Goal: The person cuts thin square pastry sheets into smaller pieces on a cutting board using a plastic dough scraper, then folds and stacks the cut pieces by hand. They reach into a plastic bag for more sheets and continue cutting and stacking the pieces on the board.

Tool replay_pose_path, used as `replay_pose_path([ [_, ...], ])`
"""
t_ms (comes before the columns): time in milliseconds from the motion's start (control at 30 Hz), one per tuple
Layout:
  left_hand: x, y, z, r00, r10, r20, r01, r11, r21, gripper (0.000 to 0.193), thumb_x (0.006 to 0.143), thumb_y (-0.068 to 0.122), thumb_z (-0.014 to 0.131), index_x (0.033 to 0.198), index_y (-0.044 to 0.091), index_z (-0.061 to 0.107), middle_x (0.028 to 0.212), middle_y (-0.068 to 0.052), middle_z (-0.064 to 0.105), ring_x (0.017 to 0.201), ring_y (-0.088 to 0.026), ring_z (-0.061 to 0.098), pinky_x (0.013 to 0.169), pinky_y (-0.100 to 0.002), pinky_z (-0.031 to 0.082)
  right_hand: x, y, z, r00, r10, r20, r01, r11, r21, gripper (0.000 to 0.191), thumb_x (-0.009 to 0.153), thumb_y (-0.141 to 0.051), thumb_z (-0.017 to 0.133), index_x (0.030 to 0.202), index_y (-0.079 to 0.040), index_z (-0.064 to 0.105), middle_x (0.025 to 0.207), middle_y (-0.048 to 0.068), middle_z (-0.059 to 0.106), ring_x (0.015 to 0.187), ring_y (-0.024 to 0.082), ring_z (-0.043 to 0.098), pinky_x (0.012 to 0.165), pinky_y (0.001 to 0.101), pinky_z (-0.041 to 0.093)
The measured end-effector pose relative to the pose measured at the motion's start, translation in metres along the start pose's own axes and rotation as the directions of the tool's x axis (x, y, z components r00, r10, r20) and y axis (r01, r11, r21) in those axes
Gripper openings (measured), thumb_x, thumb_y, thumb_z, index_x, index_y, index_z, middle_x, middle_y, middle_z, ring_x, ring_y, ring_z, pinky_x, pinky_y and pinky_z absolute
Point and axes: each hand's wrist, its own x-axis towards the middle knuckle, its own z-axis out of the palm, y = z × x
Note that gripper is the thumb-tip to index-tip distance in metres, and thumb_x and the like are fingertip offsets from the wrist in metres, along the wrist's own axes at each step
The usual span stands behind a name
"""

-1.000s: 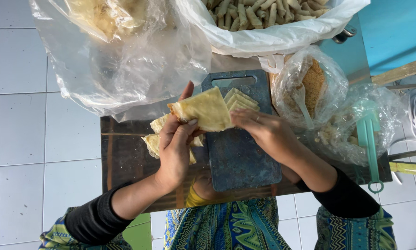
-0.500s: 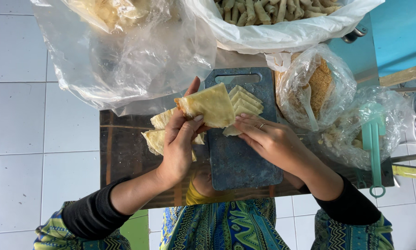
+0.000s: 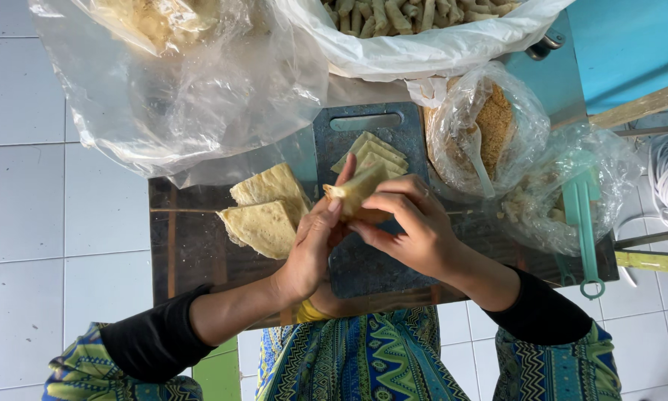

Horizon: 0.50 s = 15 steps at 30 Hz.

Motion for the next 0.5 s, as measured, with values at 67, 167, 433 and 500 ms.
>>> replay_pose_path([
  [67,-0.0005,-0.0023,0.0,1.0,-0.016,0.013,0.016,1.0,0.02,0.065,0.112,0.039,0.03,0.169,0.015,0.012,0.158,-0.008,0.044,0.134,-0.017,0.05,0.119,-0.036,0.037,0.0003,-0.0008,0.0005,1.0,0.017,0.021,-0.016,0.999,-0.031,0.033,0.085,-0.007,0.087,0.11,-0.004,0.065,0.111,0.008,0.062,0.098,0.025,0.065,0.083,0.0362,0.054],
  [167,-0.0007,-0.0041,-0.001,1.0,-0.003,0.009,0.003,0.998,0.059,0.065,0.112,0.038,0.03,0.169,0.014,0.014,0.156,-0.01,0.046,0.135,-0.018,0.049,0.12,-0.036,0.037,0.0002,-0.0019,-0.0011,0.999,0.029,0.016,-0.028,0.998,-0.051,0.032,0.087,-0.004,0.086,0.111,-0.007,0.065,0.112,0.006,0.063,0.099,0.024,0.066,0.084,0.0349,0.055],
  [433,0.0019,-0.0036,0.0006,0.998,0.046,0.044,-0.051,0.991,0.123,0.063,0.112,0.037,0.029,0.168,0.009,0.017,0.176,-0.008,0.02,0.156,-0.021,0.033,0.127,-0.038,0.028,0.0015,-0.0037,-0.0021,0.999,0.031,0.013,-0.031,0.999,-0.016,0.027,0.088,-0.006,0.08,0.109,-0.004,0.064,0.112,0.008,0.063,0.1,0.027,0.066,0.086,0.0382,0.054],
  [500,0.0019,-0.0033,0.0007,0.999,0.026,0.03,-0.029,0.993,0.114,0.063,0.112,0.036,0.028,0.167,0.009,0.017,0.175,-0.008,0.022,0.153,-0.023,0.036,0.126,-0.039,0.029,0.001,-0.003,-0.0024,0.999,0.035,0.007,-0.034,0.999,-0.038,0.023,0.091,-0.004,0.078,0.109,-0.005,0.065,0.112,0.007,0.064,0.101,0.026,0.067,0.086,0.037,0.056],
])
